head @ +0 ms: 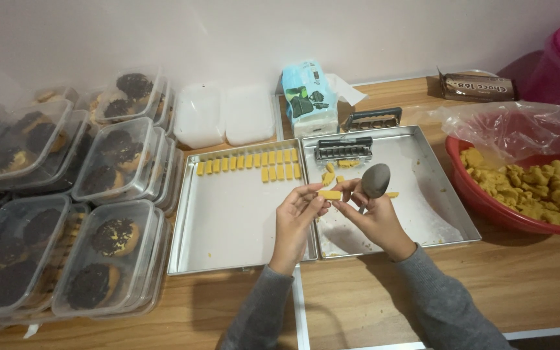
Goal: Cutting yellow dough into small strips and arranging them in neat rows on a metal tray for baking.
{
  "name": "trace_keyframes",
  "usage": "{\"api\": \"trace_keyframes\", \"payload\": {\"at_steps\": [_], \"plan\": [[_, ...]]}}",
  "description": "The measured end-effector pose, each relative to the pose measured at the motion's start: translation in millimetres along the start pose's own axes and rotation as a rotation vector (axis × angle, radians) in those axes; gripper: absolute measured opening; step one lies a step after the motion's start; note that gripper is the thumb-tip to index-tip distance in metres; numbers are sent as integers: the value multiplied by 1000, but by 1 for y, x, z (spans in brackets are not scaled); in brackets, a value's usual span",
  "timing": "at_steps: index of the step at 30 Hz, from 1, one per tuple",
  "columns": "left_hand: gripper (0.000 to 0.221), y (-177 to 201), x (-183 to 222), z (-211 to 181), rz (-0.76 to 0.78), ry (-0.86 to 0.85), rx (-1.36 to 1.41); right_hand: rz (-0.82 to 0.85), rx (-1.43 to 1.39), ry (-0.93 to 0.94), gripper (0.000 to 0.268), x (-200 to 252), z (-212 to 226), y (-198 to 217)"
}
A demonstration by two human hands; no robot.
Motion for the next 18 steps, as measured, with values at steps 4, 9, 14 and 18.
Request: {"api": "trace_keyframes", "payload": {"at_steps": [4, 9, 14, 18], "plan": [[35, 4, -4, 11, 12, 24, -8, -5, -54, -7, 48, 0, 3, 1], [33, 4, -4, 13, 27, 61, -6, 12, -129, -20, 51, 0, 5, -1], [34, 5, -4, 15, 27, 69, 1, 11, -100, -29, 50, 0, 2, 1], [33, 5, -3, 13, 24, 75, -5, 3, -110, -85, 49, 1, -9, 5]]}}
Point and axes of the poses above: each hand's wrist, its own x-axis away from the middle knuckle, its own y-axis out of the back of the hand, z = x × y, the point moved 7 cm from there along -x, towards the middle knuckle, and after that the axes turned 4 degrees about -x, right-handed, at the moved point
